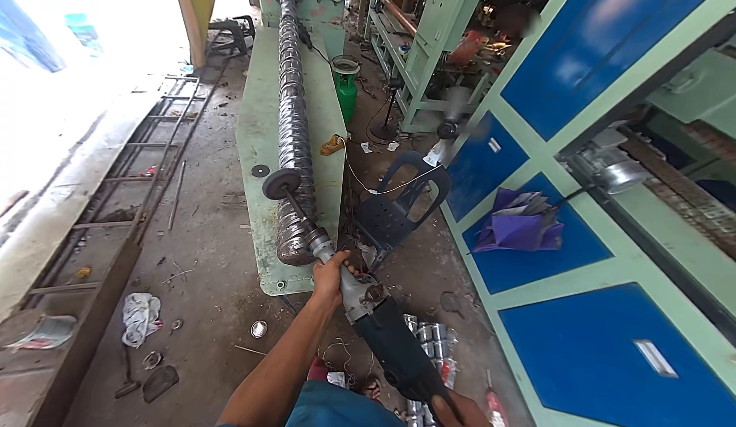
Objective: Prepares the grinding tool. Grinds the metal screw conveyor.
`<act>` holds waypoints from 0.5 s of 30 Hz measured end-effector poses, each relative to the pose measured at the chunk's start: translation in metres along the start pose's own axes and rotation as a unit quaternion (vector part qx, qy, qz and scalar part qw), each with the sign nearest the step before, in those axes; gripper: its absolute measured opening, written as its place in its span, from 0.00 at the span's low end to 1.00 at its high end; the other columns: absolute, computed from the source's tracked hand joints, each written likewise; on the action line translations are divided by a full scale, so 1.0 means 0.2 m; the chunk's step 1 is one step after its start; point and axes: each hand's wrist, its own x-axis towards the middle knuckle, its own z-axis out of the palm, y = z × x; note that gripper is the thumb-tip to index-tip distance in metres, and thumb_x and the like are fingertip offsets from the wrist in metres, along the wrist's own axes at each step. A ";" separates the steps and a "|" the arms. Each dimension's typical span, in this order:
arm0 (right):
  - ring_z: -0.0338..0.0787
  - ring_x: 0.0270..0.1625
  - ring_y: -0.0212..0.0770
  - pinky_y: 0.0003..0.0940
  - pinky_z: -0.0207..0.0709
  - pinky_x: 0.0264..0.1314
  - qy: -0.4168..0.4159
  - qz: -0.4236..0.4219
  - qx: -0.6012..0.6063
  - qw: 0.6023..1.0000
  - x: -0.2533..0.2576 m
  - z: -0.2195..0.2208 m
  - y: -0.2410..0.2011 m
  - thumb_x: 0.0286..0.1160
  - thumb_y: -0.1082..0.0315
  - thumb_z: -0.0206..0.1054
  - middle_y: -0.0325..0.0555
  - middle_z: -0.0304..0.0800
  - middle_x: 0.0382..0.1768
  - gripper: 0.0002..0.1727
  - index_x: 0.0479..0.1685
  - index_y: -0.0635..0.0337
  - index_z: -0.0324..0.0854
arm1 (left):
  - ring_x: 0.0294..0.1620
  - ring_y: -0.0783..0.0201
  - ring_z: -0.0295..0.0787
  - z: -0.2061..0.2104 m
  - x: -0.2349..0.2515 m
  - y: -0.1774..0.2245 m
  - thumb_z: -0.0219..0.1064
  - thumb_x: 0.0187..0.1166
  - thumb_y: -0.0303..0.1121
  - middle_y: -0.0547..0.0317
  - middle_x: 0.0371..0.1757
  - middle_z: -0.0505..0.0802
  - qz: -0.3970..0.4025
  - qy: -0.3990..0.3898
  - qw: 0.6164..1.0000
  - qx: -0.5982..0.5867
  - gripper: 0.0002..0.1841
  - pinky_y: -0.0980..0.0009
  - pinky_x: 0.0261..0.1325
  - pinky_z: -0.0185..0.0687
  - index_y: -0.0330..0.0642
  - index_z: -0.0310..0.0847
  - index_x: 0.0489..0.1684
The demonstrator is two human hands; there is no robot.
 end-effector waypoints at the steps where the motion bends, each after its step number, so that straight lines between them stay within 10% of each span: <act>1: 0.81 0.16 0.34 0.36 0.80 0.22 0.001 0.001 -0.003 1.000 0.00 0.00 0.00 0.89 0.43 0.53 0.38 0.80 0.18 0.28 0.47 0.63 0.80 | 0.15 0.60 0.82 0.00 0.00 0.00 0.68 0.78 0.23 0.55 0.19 0.80 0.001 0.001 1.000 0.000 0.08 0.61 0.25 0.90 0.36 0.71 0.43; 15: 0.80 0.16 0.33 0.34 0.80 0.22 0.017 -0.009 0.009 1.000 0.01 -0.04 0.05 0.92 0.47 0.51 0.38 0.81 0.18 0.26 0.47 0.64 0.80 | 0.16 0.60 0.83 0.11 0.05 -0.06 0.69 0.78 0.23 0.54 0.20 0.81 -0.013 -0.019 1.000 0.018 0.10 0.61 0.26 0.90 0.35 0.70 0.45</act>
